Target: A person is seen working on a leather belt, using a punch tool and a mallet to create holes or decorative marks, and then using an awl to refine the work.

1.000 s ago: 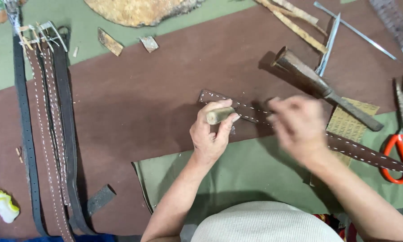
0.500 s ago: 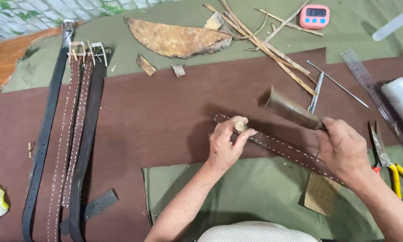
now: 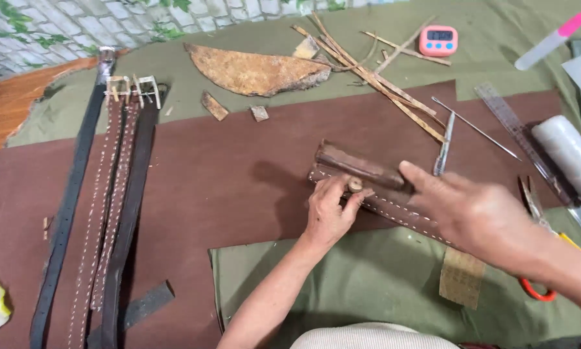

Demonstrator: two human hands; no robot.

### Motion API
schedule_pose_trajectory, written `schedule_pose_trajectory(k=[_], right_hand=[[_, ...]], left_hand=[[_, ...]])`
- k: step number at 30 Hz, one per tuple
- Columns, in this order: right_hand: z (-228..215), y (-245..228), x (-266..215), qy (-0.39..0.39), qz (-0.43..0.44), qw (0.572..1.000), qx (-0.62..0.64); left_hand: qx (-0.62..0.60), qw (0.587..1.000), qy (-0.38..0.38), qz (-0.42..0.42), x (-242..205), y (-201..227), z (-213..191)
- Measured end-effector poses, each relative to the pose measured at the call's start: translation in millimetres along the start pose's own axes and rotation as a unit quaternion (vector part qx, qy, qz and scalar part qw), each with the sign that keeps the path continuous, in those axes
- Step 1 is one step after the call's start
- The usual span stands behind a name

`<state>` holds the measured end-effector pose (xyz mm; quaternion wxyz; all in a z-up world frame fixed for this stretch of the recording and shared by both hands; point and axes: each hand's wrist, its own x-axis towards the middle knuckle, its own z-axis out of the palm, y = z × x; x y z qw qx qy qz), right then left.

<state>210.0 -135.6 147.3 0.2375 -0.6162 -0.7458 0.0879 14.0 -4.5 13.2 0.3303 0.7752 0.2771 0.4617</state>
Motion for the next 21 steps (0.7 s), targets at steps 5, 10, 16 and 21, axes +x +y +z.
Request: schedule_pose_trajectory(k=[5,10,16,21], right_hand=[[-50,-45,8,0.168,0.075,0.983,0.021],[16,12,-8,0.028,0.134,0.990,0.034],[81,120,-68,0.147,0.213,0.962,-0.089],[120,154,-110,0.086,0.243,0.928,-0.269]], left_hand=[[-0.010,0.998,-0.026,-0.063,2,11,-6],[-0.002,1.000,0.005,-0.011,-1,-1,-5],[-0.138,0.983,-0.003,-0.119,1,-1,-16],[-0.150,0.977,-0.012,-0.151,-7,-8,-21]])
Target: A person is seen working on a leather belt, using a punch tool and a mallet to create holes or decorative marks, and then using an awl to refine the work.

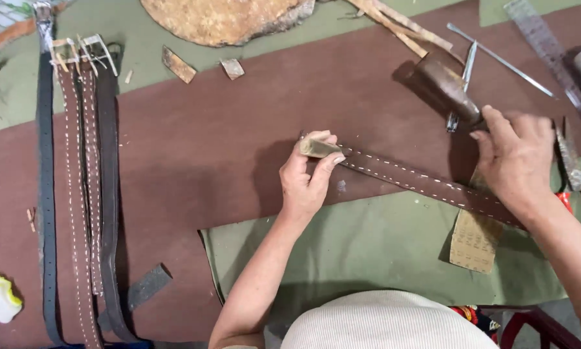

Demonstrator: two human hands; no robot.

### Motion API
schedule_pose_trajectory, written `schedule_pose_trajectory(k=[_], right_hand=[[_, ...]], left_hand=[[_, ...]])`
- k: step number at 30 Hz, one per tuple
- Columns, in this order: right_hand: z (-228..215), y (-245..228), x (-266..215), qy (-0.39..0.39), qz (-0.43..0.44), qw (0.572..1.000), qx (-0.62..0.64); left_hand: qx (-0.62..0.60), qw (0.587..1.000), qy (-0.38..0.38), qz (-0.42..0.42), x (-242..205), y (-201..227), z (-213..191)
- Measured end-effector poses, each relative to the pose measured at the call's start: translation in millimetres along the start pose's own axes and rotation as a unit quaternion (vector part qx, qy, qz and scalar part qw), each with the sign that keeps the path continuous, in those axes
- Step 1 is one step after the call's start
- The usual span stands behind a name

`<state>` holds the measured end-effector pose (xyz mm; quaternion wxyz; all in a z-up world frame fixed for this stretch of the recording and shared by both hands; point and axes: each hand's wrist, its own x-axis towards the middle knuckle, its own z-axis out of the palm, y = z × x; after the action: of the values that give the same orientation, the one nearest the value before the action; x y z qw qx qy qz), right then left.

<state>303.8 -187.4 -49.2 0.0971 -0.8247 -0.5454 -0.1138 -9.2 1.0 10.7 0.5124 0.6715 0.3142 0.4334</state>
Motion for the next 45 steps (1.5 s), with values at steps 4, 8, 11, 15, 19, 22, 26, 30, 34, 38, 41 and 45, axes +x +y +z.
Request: schedule_pose_trajectory(k=[4,8,11,15,19,22,26,30,34,38,41,45], right_hand=[[-33,-72,6,0.079,-0.062,0.981,0.166],[2,-142,0,0.076,-0.049,0.947,0.309],[18,-161,9,0.085,-0.088,0.947,0.298],[19,-164,6,0.080,-0.104,0.959,0.253],[18,-166,8,0.096,-0.104,0.961,0.238],[15,-168,9,0.104,-0.105,0.959,0.243],[12,-167,11,0.099,-0.104,0.959,0.244],[9,-168,12,0.090,-0.098,0.959,0.248],[10,-168,10,0.085,-0.102,0.962,0.237],[10,-169,10,0.088,-0.104,0.964,0.227],[9,-168,11,0.086,-0.107,0.965,0.225],[11,-168,9,0.079,-0.099,0.967,0.219]], left_hand=[[0.007,0.998,-0.041,-0.044,2,5,-6],[-0.009,0.999,-0.040,0.031,8,1,-7],[-0.011,0.999,-0.023,0.025,9,1,-6],[-0.017,1.000,-0.004,0.005,11,-1,1],[-0.020,0.999,0.033,0.000,17,-2,11],[-0.025,0.998,0.052,-0.013,16,-7,14],[-0.025,0.999,0.041,-0.005,16,-2,10],[-0.045,0.999,-0.024,-0.019,13,12,1],[-0.074,0.995,-0.045,-0.045,10,3,-3],[-0.077,0.994,0.036,-0.066,11,-6,-1],[-0.078,0.991,0.062,-0.094,10,-3,0],[-0.103,0.986,0.089,-0.099,15,-13,-3]])
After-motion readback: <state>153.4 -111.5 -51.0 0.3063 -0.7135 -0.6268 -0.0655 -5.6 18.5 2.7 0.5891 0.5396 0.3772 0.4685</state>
